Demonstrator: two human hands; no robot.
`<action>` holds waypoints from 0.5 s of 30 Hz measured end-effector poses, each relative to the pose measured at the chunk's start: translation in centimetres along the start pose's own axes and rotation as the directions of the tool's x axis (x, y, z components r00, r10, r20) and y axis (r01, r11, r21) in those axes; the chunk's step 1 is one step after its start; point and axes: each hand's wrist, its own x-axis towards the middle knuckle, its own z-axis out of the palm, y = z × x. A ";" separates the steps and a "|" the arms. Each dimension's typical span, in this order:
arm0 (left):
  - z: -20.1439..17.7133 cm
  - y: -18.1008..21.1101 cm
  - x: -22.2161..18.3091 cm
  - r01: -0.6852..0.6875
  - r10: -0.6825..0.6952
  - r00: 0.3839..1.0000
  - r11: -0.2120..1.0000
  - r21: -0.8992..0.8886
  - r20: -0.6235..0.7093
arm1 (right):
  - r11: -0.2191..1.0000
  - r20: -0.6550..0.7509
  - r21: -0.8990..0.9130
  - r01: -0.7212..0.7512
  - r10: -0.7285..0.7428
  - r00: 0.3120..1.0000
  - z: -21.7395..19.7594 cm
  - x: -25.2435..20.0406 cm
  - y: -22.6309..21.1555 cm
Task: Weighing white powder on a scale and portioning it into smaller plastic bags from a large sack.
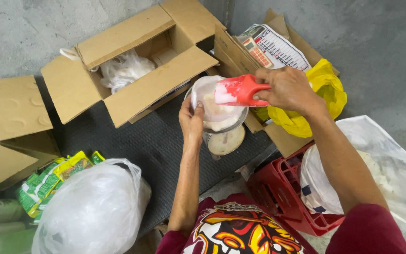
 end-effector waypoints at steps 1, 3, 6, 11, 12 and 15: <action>0.0 0.0 0.0 -0.001 0.001 1.000 1.000 0.001 0.002 | 1.000 -0.001 0.000 -0.001 0.001 1.000 -0.1 -0.1 0.2; -0.2 -0.1 -0.2 -0.066 0.066 0.998 0.997 -0.040 0.000 | 0.997 -0.017 0.046 -0.056 0.057 0.998 -0.1 -0.6 0.7; -0.1 0.3 -0.5 0.027 -0.027 1.000 0.997 -0.075 -0.009 | 0.996 -0.078 0.086 -0.013 0.020 0.997 -0.2 -1.0 1.3; -0.1 -1.0 -0.7 0.032 -0.033 0.999 0.997 -0.066 -0.011 | 0.995 -0.065 0.082 -0.058 0.063 0.996 -0.9 -1.7 1.3; -0.1 -1.5 -0.7 -0.003 0.002 1.000 0.999 -0.053 -0.019 | 0.995 -0.064 0.071 -0.076 0.080 0.995 -1.0 -1.8 1.4; -0.1 -1.3 -0.9 -0.085 0.084 0.995 0.996 -0.020 -0.049 | 0.985 -0.112 0.165 -0.053 0.072 0.991 -0.9 -2.5 2.8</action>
